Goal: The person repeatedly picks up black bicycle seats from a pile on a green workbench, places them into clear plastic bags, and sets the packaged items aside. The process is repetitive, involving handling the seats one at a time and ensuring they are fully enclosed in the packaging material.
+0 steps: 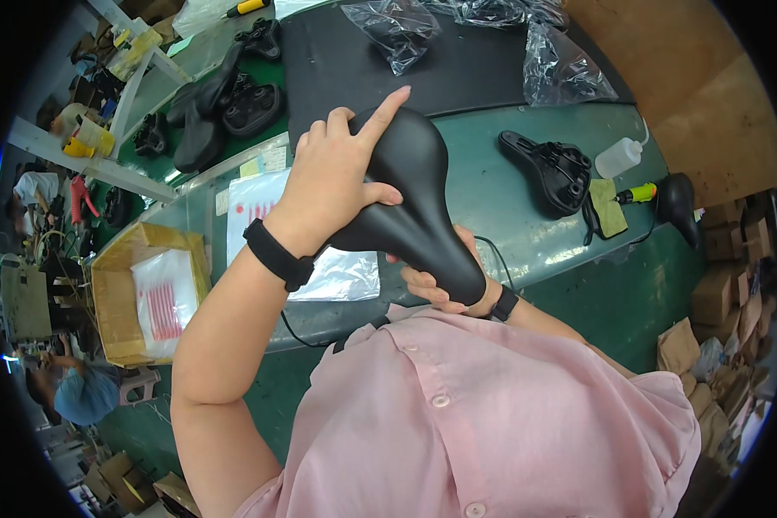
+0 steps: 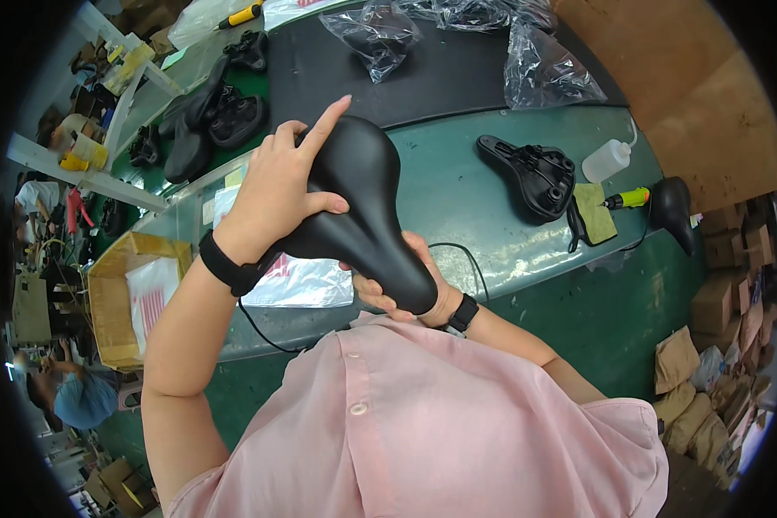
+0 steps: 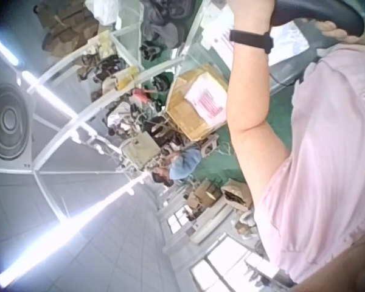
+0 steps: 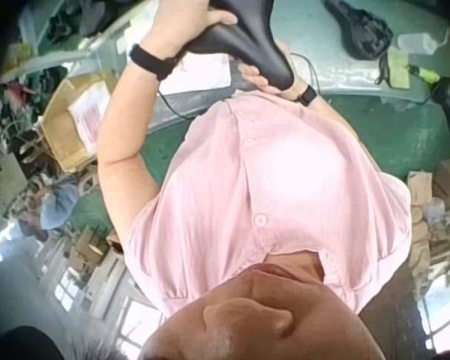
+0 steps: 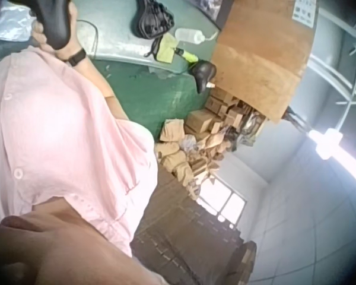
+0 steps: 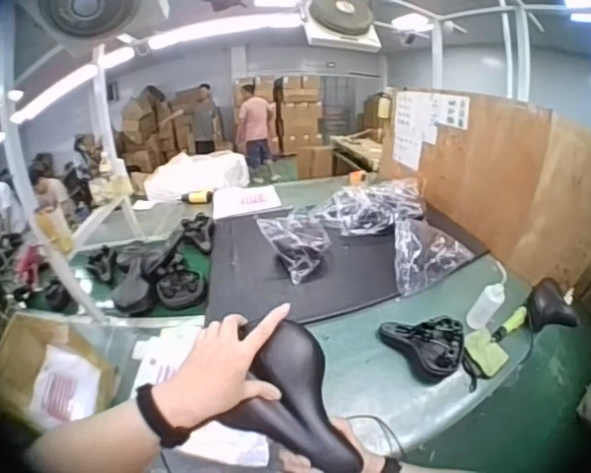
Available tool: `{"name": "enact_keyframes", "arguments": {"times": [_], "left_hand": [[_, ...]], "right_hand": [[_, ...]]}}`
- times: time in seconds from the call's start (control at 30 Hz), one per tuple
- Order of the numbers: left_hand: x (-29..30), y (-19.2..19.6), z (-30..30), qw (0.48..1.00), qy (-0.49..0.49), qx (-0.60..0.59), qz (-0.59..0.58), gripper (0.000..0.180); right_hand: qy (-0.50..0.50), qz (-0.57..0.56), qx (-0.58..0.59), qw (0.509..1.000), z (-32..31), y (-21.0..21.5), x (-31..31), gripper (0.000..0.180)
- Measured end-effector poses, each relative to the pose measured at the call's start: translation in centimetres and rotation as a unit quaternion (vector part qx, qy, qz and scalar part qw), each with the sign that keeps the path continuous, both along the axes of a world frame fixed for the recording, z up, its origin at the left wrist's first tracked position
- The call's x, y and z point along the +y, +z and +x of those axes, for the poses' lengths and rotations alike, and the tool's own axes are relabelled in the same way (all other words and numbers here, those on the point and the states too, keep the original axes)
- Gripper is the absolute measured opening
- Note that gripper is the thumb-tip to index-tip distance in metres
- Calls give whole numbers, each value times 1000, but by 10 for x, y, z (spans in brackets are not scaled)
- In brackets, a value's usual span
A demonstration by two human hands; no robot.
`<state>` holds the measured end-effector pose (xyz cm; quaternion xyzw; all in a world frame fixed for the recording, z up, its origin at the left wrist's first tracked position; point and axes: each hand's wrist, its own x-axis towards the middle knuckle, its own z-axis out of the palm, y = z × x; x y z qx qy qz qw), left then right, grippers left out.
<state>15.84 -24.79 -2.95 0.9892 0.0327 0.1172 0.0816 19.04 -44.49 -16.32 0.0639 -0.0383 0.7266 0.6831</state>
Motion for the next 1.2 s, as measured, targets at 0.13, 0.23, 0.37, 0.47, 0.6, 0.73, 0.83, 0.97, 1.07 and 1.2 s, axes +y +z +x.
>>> {"name": "enact_keyframes", "arguments": {"times": [0.13, 0.23, 0.37, 0.47, 0.6, 0.73, 0.83, 0.97, 1.07, 1.2], "left_hand": [[15, -19, 5, 996, -20, -22, -81, 96], [38, -42, 4, 970, 34, -42, -238, 80], [81, -153, -34, 942, 200, -117, -242, 55], [27, -212, -40, 967, 219, 16, -129, 67], [-27, -239, -31, 958, 238, 144, -70, 64], [1, -285, -35, 966, 213, 98, -109, 39], [34, -295, -49, 957, 223, 16, -186, 19], [53, -266, -61, 860, 324, 51, -391, 28], [69, -273, -73, 823, 321, -47, -466, 27], [78, -263, -86, 793, 304, -65, -524, 19]], "right_hand": [[-19, -64, -40, 997, 3, -4, -13, 88], [-61, -85, -143, 984, 19, -10, -27, 85], [-133, -282, -482, 819, 66, -16, -56, 74], [-291, -336, -752, 486, 89, -44, -53, 79], [-185, -479, -801, 307, 92, -63, -46, 85], [-175, -468, -806, 318, 80, -95, -43, 94], [-231, -467, -725, 451, 74, -116, -36, 90], [-136, -484, -492, 711, 81, -107, -28, 63], [-110, -452, -412, 783, 82, -99, -20, 43], [-150, -447, -422, 774, 66, -70, -7, 34]]}}
